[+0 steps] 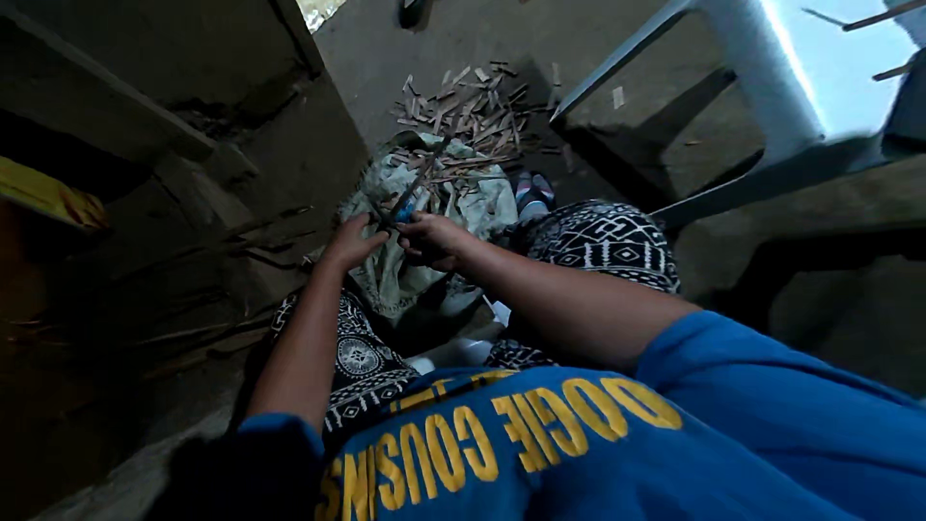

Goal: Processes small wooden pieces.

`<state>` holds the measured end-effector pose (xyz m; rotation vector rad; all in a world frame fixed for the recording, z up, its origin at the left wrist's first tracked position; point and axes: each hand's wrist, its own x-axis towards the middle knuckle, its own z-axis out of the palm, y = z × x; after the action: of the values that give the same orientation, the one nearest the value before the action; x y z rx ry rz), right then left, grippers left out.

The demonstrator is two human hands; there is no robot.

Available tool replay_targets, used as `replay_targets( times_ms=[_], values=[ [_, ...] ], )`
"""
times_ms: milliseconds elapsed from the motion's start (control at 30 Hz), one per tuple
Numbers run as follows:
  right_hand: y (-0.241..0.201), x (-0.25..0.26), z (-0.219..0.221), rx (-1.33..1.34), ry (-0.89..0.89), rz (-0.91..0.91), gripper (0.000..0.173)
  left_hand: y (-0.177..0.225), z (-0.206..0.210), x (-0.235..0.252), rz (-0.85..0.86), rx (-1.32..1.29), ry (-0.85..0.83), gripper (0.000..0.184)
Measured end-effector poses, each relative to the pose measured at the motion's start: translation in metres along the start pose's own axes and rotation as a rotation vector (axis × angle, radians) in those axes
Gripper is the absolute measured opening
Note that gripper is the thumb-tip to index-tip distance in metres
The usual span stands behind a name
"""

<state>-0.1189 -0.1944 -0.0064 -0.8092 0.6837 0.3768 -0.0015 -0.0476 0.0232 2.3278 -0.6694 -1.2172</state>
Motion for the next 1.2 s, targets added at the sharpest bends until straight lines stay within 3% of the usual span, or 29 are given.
replay_targets(
  times_ms=[100, 333, 867, 1067, 1200],
  values=[
    [-0.002, 0.002, -0.004, 0.014, 0.023, -0.005, 0.011, -0.002, 0.007, 0.016, 0.056, -0.089, 0.004, 0.027],
    [-0.001, 0.002, -0.005, -0.054, 0.001, 0.019, 0.015, -0.003, 0.012, 0.014, 0.042, -0.203, 0.040, 0.021],
    [-0.002, 0.008, 0.000, -0.022, 0.142, 0.080, 0.012, 0.009, 0.032, 0.011, 0.021, 0.146, 0.235, 0.030],
    [-0.005, -0.001, 0.006, 0.151, 0.078, 0.145, 0.007, 0.018, 0.038, 0.008, -0.004, 0.393, 0.267, 0.030],
    [-0.006, 0.004, 0.000, 0.237, 0.071, 0.170, 0.008, 0.015, 0.044, 0.007, 0.092, 0.477, 0.362, 0.029]
  ],
)
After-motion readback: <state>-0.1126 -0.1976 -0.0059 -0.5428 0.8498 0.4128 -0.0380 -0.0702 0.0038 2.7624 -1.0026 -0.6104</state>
